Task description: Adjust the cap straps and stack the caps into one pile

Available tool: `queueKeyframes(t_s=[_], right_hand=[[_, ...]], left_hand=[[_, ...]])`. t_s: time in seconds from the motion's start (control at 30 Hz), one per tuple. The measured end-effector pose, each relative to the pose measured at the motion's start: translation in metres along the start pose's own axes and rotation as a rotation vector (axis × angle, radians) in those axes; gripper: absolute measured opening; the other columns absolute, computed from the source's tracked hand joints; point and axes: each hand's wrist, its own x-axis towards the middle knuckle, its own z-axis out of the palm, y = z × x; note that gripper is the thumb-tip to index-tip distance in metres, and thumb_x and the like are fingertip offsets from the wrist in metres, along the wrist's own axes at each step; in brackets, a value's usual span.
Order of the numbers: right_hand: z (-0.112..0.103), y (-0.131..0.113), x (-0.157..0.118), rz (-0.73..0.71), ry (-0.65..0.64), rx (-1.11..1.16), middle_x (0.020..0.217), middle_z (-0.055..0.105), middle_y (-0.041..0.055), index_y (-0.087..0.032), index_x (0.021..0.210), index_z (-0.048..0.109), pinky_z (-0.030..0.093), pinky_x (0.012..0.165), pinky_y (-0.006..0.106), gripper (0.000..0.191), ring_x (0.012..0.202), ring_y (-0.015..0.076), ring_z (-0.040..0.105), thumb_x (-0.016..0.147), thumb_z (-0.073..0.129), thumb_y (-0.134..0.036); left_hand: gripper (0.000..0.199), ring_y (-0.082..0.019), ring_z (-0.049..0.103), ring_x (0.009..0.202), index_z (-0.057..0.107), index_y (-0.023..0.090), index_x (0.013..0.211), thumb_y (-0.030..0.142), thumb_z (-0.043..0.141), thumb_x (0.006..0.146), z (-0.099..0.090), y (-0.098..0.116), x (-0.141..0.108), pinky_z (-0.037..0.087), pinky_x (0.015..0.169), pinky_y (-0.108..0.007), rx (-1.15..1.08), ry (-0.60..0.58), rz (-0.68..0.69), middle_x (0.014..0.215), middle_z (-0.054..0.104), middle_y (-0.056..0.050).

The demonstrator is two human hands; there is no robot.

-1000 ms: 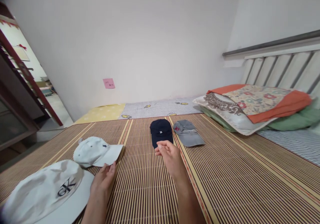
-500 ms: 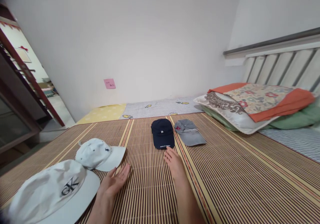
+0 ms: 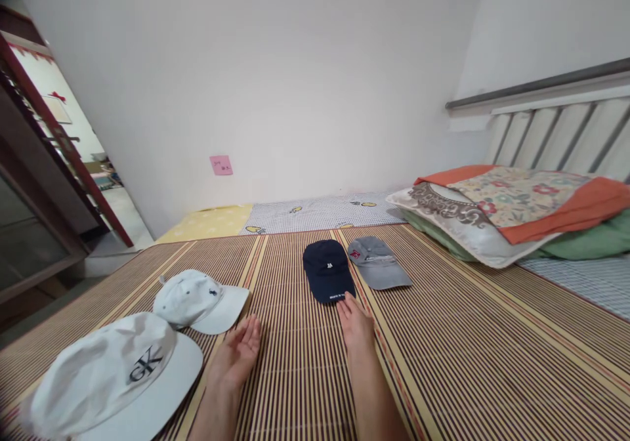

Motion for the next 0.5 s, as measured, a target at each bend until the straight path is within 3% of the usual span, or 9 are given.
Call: queueKeyframes(t_s=[0.17,0.33,0.4,0.5], right_hand=[[-0.016,-0.015,-0.001,-0.044,0.109,0.008,0.081,0.073,0.0015,-0.024,0.082,0.063,0.063,0.075,0.029,0.029,0.083,0.0192,0.073,0.065,0.086,-0.023],[-0.004,-0.023,-0.009,0.038,-0.002,-0.011,0.068,0.071,-0.0007,-0.023,0.075,0.062,0.056,0.054,0.024,0.022,0.063,0.0161,0.068,0.066,0.08,-0.013],[0.005,-0.024,-0.016,0.077,-0.084,-0.021,0.072,0.074,0.0012,-0.022,0.075,0.064,0.057,0.056,0.026,0.019,0.065,0.0178,0.071,0.066,0.079,-0.013],[0.019,-0.026,-0.032,0.129,-0.229,-0.027,0.088,0.081,0.0084,-0.019,0.082,0.071,0.063,0.076,0.036,0.013,0.087,0.0253,0.077,0.07,0.076,-0.021]], left_hand=[[0.029,-0.017,0.077,0.064,0.062,0.007,0.118,-0.003,0.049,0.094,0.009,-0.021,-0.006,0.062,0.054,-0.02,0.057,0.022,-0.053,0.082,0.074,-0.009],[0.032,-0.019,0.077,0.067,0.062,0.006,0.124,-0.001,0.051,0.095,0.016,-0.037,-0.015,0.062,0.055,-0.021,0.129,-0.02,-0.091,0.084,0.075,-0.012],[0.032,-0.022,0.079,0.074,0.061,0.003,0.126,0.002,0.052,0.096,0.019,-0.04,-0.018,0.065,0.061,-0.024,0.154,-0.053,-0.1,0.091,0.077,-0.018],[0.034,-0.028,0.08,0.09,0.062,0.001,0.131,0.016,0.051,0.102,0.028,-0.038,-0.027,0.067,0.072,-0.031,0.179,-0.141,-0.099,0.107,0.077,-0.026]])
